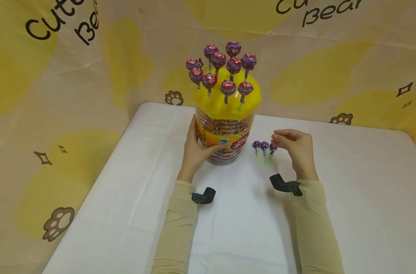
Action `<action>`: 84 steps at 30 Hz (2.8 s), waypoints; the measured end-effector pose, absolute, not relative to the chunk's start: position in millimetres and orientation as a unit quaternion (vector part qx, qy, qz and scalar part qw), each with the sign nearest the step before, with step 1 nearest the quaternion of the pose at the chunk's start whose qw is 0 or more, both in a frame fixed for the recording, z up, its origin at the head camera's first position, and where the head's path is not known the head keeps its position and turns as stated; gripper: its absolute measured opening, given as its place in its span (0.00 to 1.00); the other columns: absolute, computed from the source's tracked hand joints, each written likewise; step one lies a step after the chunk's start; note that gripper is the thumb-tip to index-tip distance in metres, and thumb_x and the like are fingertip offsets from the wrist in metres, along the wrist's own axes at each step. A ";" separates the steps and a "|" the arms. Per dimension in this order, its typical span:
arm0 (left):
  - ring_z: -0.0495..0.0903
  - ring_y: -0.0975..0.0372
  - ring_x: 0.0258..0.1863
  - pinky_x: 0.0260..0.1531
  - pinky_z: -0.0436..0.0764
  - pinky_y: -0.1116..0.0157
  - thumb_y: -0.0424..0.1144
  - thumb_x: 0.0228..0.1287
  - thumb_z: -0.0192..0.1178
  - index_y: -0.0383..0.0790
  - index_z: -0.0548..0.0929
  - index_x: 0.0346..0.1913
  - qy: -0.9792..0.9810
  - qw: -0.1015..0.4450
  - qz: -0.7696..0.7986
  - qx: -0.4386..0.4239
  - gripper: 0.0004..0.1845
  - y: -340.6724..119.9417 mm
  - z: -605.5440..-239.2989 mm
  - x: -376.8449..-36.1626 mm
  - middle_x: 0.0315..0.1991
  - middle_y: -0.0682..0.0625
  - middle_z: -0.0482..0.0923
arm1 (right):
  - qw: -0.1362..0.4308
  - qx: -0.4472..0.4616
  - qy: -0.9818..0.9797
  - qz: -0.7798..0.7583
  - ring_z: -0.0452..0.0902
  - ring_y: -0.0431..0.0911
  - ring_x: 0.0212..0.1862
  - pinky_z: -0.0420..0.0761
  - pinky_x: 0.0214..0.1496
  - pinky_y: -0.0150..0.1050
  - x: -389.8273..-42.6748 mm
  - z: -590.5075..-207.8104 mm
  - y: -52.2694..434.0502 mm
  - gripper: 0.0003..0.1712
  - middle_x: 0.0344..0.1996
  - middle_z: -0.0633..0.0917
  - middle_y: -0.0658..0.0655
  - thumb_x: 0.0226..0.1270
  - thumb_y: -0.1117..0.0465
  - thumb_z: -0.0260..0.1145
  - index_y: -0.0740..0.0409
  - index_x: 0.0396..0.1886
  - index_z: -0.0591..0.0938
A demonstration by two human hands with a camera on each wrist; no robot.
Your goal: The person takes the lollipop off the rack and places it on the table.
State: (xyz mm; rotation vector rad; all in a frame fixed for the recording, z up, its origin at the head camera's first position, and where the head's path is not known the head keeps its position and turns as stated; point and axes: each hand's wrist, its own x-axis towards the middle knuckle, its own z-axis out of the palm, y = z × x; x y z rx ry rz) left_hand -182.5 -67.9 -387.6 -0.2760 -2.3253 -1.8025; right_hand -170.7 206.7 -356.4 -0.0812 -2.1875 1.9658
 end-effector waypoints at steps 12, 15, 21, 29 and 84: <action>0.50 0.58 0.72 0.70 0.55 0.62 0.37 0.50 0.73 0.45 0.43 0.75 -0.784 0.096 -0.606 -0.098 0.57 -66.4 -389.0 -182.2 0.74 0.48 0.47 | 0.164 0.041 -0.697 0.697 0.84 0.43 0.30 0.84 0.40 0.30 -172.2 -304.7 178.0 0.11 0.29 0.86 0.53 0.58 0.67 0.69 0.70 0.40 0.85; 0.50 0.58 0.72 0.70 0.55 0.62 0.38 0.50 0.73 0.45 0.43 0.75 -0.784 0.094 -0.606 -0.096 0.57 -66.4 -388.3 -182.4 0.74 0.48 0.47 | 0.174 0.048 -0.698 0.693 0.84 0.44 0.31 0.83 0.42 0.30 -171.7 -290.8 171.1 0.11 0.30 0.86 0.53 0.58 0.66 0.70 0.69 0.40 0.85; 0.50 0.58 0.72 0.70 0.55 0.61 0.37 0.49 0.73 0.46 0.42 0.75 -0.784 0.094 -0.607 -0.091 0.58 -67.3 -387.3 -181.5 0.74 0.48 0.47 | 0.191 0.076 -0.678 0.706 0.83 0.47 0.31 0.84 0.42 0.32 -172.0 -269.8 158.1 0.09 0.31 0.87 0.55 0.55 0.67 0.71 0.68 0.36 0.86; 0.50 0.58 0.72 0.70 0.56 0.62 0.38 0.49 0.74 0.47 0.42 0.75 -0.786 0.094 -0.604 -0.090 0.58 -67.5 -386.8 -181.9 0.74 0.48 0.47 | 0.205 0.097 -0.654 0.722 0.82 0.48 0.36 0.83 0.44 0.33 -174.5 -253.9 144.4 0.10 0.35 0.87 0.57 0.54 0.68 0.72 0.67 0.37 0.86; 0.50 0.57 0.72 0.70 0.55 0.58 0.40 0.48 0.74 0.47 0.43 0.75 -0.793 0.090 -0.597 -0.083 0.58 -68.7 -388.1 -180.5 0.74 0.47 0.48 | 0.284 0.100 -0.624 0.721 0.81 0.48 0.39 0.82 0.48 0.35 -197.6 -230.2 104.7 0.06 0.34 0.86 0.57 0.54 0.70 0.71 0.66 0.34 0.87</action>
